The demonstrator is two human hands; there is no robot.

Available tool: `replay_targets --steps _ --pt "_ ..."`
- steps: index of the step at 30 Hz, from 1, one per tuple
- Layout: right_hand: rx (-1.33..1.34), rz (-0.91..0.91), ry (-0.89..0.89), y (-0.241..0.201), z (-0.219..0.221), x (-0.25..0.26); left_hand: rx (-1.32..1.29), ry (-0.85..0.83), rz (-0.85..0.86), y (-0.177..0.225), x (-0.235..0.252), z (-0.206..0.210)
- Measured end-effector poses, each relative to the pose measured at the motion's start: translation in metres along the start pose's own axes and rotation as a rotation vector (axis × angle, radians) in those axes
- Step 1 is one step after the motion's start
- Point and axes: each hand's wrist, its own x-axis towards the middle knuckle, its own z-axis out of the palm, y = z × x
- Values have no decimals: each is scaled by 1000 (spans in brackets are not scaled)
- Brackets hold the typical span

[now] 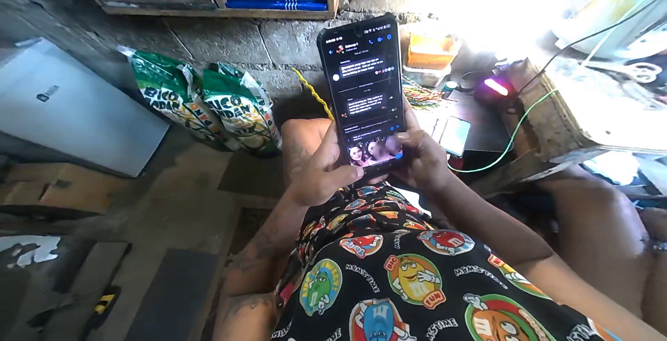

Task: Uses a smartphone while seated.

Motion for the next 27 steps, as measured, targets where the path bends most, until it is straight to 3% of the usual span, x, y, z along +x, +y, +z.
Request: replay_targets --steps 6,11,20,24,27 --pt "-43 52 65 -3 6 1 53 -10 -62 4 -2 -1" --pt "-26 11 -59 -4 3 -3 34 -20 -73 6 -2 -1" --pt "-128 -10 -40 -2 5 -3 -5 4 -77 5 -1 2" --pt "-106 -24 -59 -2 4 -4 71 113 -89 6 1 11" --pt "-116 -17 -45 -2 4 -5 63 78 -50 5 1 9"
